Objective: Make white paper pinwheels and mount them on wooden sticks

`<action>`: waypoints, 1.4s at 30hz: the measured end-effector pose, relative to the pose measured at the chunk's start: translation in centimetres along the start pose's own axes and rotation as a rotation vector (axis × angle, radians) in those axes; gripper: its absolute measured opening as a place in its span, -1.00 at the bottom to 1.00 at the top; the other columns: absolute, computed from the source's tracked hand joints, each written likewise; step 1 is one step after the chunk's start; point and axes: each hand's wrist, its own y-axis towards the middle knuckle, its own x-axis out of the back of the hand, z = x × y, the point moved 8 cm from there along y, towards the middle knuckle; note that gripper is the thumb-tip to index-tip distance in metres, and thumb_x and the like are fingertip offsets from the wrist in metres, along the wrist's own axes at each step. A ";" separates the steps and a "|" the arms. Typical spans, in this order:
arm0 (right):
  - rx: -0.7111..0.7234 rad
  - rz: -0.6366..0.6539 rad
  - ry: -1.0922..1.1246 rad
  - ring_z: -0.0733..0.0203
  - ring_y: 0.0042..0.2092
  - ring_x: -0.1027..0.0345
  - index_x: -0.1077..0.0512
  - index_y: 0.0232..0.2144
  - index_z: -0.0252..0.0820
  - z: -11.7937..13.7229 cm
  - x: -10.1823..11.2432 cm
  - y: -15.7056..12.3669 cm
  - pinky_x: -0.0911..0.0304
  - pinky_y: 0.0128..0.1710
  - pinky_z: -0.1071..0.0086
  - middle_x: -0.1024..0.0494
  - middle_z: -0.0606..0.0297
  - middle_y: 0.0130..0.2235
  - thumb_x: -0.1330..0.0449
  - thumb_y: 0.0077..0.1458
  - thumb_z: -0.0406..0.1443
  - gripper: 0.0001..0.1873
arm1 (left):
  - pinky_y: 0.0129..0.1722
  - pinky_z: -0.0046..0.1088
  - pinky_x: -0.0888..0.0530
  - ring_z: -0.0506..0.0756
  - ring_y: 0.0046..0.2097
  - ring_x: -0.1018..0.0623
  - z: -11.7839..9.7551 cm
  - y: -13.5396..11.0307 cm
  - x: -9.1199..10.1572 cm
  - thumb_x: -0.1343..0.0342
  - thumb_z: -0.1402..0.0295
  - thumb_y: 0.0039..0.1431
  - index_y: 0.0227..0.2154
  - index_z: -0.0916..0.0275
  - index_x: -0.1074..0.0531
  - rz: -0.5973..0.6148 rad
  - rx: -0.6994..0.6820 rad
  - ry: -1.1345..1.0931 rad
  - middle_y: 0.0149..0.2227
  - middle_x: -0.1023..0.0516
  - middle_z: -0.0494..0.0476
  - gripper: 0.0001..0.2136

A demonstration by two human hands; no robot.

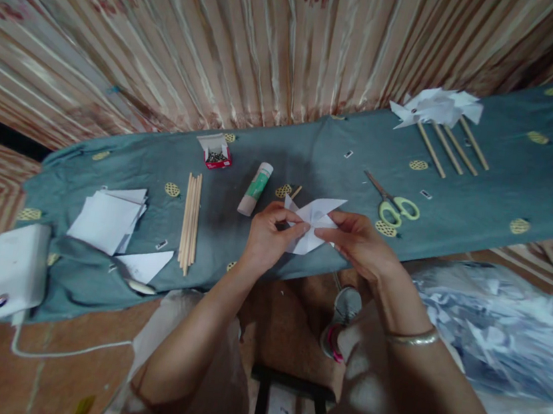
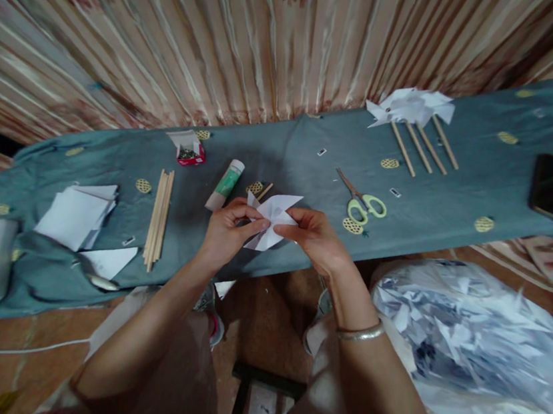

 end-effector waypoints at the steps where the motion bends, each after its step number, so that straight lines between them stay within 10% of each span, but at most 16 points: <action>1: -0.004 0.000 -0.001 0.38 -0.54 -0.32 -0.55 -0.57 -0.21 0.0 0.0 -0.1 -0.25 -0.52 0.50 -0.55 0.37 -0.54 -0.47 -0.36 -0.23 -0.75 | -0.37 -0.49 -0.30 -0.03 -0.40 -0.40 0.0 0.0 0.0 -0.31 0.41 -0.13 -0.60 0.21 -0.51 0.001 -0.003 0.005 -0.46 -0.41 -0.02 -0.92; 18: 0.083 -0.103 -0.075 0.27 -0.49 -0.34 -0.53 -0.55 -0.18 -0.4 0.8 0.6 -0.26 -0.43 0.39 -0.54 0.35 -0.54 -0.44 -0.30 -0.10 -0.69 | -0.17 -0.41 -0.40 0.05 -0.25 -0.49 -1.1 -0.3 0.0 -0.29 0.42 -0.07 -0.50 0.21 -0.52 -0.038 -0.066 0.130 -0.34 -0.49 0.05 -0.95; 25: 0.119 -0.110 -0.040 0.27 -0.49 -0.33 -0.54 -0.53 -0.18 0.2 0.4 0.6 -0.26 -0.40 0.37 -0.55 0.35 -0.53 -0.42 -0.29 -0.08 -0.68 | -0.11 -0.33 -0.47 0.11 -0.13 -0.55 0.5 -0.3 -0.6 -0.34 0.41 -0.15 0.05 0.17 -0.29 -0.095 0.011 -0.126 -0.09 -0.54 0.15 -0.37; 33: 0.137 -0.074 -0.014 0.30 -0.47 -0.32 -0.54 -0.52 -0.21 0.3 -0.1 0.5 -0.23 -0.37 0.39 -0.53 0.35 -0.53 -0.41 -0.25 -0.15 -0.74 | -0.22 -0.37 -0.49 0.07 -0.32 -0.56 2.3 -0.6 -2.3 -0.35 0.30 -0.24 -0.39 0.28 -0.51 0.001 0.241 -0.417 -0.37 -0.60 0.07 -0.71; 42: 0.165 -0.153 -0.112 0.31 -0.50 -0.26 -0.51 -0.51 -0.21 0.0 0.4 0.9 -0.15 -0.46 0.41 -0.47 0.41 -0.57 -0.36 -0.24 -0.19 -0.77 | -0.36 -0.47 -0.43 0.00 -0.42 -0.48 1.5 0.0 -0.7 -0.28 0.39 -0.19 -0.54 0.26 -0.52 -0.092 0.080 -0.210 -0.46 -0.52 0.00 -0.91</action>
